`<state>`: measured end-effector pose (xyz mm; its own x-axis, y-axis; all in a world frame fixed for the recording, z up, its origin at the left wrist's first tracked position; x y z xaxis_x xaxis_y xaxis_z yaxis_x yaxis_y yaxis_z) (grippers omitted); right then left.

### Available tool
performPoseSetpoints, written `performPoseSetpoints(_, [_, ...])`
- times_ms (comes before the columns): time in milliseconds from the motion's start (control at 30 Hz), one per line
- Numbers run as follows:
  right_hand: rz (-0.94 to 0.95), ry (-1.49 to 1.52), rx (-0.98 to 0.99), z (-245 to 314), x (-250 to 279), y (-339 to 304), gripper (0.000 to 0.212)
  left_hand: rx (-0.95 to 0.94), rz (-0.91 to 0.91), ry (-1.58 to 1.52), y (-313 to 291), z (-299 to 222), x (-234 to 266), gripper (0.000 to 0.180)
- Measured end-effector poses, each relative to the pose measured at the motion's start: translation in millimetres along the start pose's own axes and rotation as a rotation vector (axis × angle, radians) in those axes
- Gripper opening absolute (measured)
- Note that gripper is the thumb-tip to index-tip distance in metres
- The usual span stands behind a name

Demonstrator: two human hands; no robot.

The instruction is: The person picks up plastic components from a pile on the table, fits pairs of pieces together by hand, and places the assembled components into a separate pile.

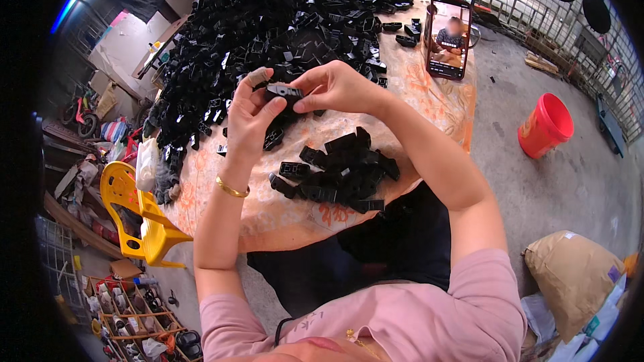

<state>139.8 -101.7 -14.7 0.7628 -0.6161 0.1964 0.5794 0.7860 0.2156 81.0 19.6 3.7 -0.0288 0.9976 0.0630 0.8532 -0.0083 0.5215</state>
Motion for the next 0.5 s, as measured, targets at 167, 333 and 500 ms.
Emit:
performPoseSetpoints(167, [-0.096,-0.214,-0.164,-2.5,63.6,-16.6,0.033,-0.31,0.406,0.536,-19.2,-39.3,-35.7,0.035])
performPoseSetpoints(333, [-0.037,-0.663,-0.34,-20.5,73.4,-44.2,0.034,-0.258,0.705,0.688,-36.0,-21.9,-65.4,0.037])
performPoseSetpoints(500, [0.029,-0.853,-0.455,-25.2,54.9,-35.7,0.035,-0.4,0.157,0.83,-5.9,-23.3,-24.6,0.021])
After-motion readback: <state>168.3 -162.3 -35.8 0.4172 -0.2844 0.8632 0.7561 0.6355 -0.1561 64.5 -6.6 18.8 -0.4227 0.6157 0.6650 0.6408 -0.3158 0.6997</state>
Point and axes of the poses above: each hand's wrist, its own y-axis towards the middle knuckle, its own x-axis out of the back of the hand, z = x × y, the point moved 7 cm from there along y, towards the middle knuckle, and after that the axes turned 8 degrees about -x, right-handed, at the moved point
